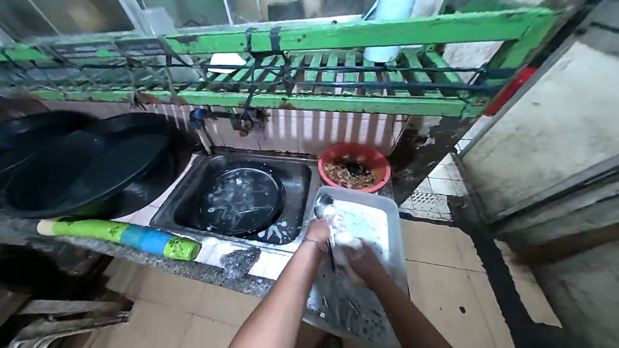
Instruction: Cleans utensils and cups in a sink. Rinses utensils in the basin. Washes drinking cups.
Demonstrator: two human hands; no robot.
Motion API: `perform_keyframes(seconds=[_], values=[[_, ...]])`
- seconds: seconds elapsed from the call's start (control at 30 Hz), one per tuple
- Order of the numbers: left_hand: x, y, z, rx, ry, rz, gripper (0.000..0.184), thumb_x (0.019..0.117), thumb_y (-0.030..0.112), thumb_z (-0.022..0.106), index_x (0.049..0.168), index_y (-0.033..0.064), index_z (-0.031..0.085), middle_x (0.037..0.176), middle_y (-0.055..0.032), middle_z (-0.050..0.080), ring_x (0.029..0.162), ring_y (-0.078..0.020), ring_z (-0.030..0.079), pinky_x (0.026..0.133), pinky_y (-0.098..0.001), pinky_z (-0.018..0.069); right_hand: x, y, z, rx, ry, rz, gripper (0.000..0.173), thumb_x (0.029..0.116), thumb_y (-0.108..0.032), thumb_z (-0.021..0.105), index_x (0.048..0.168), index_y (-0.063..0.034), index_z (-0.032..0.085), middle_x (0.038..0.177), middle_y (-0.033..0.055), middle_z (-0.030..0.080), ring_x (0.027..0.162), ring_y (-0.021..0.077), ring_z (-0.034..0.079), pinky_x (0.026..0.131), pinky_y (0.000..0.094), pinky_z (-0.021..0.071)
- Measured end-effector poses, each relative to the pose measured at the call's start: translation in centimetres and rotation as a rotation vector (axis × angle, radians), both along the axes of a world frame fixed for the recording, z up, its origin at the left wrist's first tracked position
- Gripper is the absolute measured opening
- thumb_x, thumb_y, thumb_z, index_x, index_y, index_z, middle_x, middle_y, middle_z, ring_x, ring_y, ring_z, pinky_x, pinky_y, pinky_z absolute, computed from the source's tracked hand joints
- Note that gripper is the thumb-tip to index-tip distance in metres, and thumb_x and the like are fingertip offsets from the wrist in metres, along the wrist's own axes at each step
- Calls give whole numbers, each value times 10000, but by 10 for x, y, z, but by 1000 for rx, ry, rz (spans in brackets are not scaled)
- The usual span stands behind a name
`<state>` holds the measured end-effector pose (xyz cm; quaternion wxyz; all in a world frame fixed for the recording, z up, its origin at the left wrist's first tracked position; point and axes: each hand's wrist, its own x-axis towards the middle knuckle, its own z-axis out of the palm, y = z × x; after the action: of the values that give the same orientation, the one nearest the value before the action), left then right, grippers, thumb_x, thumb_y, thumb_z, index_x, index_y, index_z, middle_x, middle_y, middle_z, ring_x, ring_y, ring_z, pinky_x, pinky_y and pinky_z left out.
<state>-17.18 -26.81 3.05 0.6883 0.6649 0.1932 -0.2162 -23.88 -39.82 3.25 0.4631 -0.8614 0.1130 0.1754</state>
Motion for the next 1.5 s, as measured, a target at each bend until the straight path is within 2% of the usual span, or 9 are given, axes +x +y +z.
perform_keyframes(seconds=[0.1, 0.33, 0.53, 0.77, 0.97, 1.1, 1.17, 1.4, 1.5], values=[[5, 10, 13, -10, 16, 16, 359, 1105, 386, 458, 1106, 69, 627, 732, -11, 534, 552, -114, 496, 527, -286, 466, -9, -15, 0, -37, -141, -71, 463, 1045, -222, 587, 1393, 79, 540, 1359, 296, 590, 1292, 385, 571, 1133, 502, 426], [-23, -18, 14, -30, 95, -348, 375, 1104, 394, 454, 1113, 51, 606, 769, -47, 607, 531, -122, 552, 488, -272, 496, 47, -34, -5, 525, -170, -380, 301, 1010, -187, 649, 1290, -80, 625, 990, 110, 703, 790, 193, 676, 693, 402, 589], [-34, -20, 17, -7, 41, -222, 116, 1043, 115, 560, 1048, 14, 616, 719, -25, 567, 498, -83, 485, 467, -225, 442, 39, -15, -25, 379, -296, -756, 400, 1046, -156, 583, 1393, 35, 526, 1280, 233, 625, 1135, 306, 639, 992, 503, 524], [-45, -26, 22, 525, -176, -499, 354, 1040, 326, 609, 945, -10, 670, 851, -156, 641, 806, -285, 628, 775, -499, 522, 42, -22, -19, 350, -295, -698, 417, 1048, -271, 602, 1369, -7, 565, 1262, 213, 648, 1138, 317, 644, 995, 542, 519], [-35, -18, 8, 118, -105, -376, 197, 1055, 174, 568, 952, 18, 630, 669, 5, 546, 534, -69, 492, 519, -234, 442, 16, -12, 1, 407, -169, -523, 296, 1034, -98, 587, 1287, 55, 575, 1059, 183, 670, 895, 220, 663, 813, 413, 570], [-38, -15, 13, 375, -133, -530, 257, 1045, 238, 592, 935, 16, 662, 759, -62, 601, 666, -156, 567, 653, -362, 501, 26, -28, -5, 277, -215, -555, 383, 1040, -279, 619, 1293, 8, 611, 1122, 207, 679, 986, 291, 668, 888, 517, 547], [-43, -13, 17, 459, -157, -573, 268, 1051, 238, 570, 983, 3, 679, 862, -121, 646, 798, -228, 621, 774, -452, 523, 34, -33, -5, 282, -267, -593, 402, 1040, -347, 609, 1281, -25, 617, 1099, 186, 678, 955, 285, 665, 852, 529, 551], [-45, -7, 16, 596, -192, -635, 272, 1049, 211, 555, 1129, -13, 686, 1044, -190, 705, 982, -309, 689, 924, -505, 536, 8, -34, -24, 339, -363, -203, 303, 1023, -51, 551, 1313, 27, 589, 1173, 132, 678, 1031, 143, 663, 924, 333, 562], [-51, -9, 19, 586, -230, -520, 343, 1006, 136, 609, 1335, 42, 625, 1163, -182, 712, 1066, -305, 703, 981, -495, 544, 10, -35, -26, 366, -377, -133, 344, 979, -43, 591, 1317, 17, 585, 1159, 107, 683, 1024, 115, 668, 914, 309, 573]])
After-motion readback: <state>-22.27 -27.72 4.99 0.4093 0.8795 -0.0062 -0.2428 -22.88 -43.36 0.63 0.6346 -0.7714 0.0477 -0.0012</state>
